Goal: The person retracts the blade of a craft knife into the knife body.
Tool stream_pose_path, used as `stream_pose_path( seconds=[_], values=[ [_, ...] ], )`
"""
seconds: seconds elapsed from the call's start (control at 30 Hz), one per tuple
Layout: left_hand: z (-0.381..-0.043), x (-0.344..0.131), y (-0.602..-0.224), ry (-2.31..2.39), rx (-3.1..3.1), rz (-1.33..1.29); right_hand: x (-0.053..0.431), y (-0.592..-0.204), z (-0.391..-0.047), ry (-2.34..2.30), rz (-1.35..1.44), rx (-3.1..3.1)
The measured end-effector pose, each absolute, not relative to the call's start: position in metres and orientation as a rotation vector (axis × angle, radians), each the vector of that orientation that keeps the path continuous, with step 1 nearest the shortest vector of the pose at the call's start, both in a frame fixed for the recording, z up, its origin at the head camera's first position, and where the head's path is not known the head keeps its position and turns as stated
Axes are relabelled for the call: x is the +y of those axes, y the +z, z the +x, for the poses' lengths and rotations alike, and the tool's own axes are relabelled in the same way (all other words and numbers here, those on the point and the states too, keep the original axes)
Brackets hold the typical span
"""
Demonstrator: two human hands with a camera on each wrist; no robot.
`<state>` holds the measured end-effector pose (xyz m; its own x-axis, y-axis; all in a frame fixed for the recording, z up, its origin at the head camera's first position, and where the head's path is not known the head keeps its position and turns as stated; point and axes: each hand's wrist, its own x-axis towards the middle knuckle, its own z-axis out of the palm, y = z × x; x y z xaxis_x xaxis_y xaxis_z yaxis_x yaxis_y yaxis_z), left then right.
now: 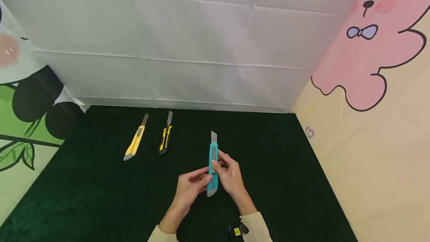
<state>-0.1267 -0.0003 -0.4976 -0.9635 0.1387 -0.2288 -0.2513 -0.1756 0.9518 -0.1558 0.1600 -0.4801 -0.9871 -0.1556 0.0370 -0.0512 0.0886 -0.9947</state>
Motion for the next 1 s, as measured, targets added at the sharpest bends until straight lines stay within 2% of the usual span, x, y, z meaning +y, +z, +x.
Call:
stream_pose_path(
  seconds=[0.37, 1.0],
  values=[
    [-0.126, -0.001, -0.496, 2.233, 1.811, -0.116, 0.160, -0.454, -0.148, -2.040, -0.254, 2.165],
    [-0.128, -0.004, -0.497, 2.236, 1.752, -0.144, 0.161, -0.457, -0.146, -2.013, -0.376, 2.117]
  ],
)
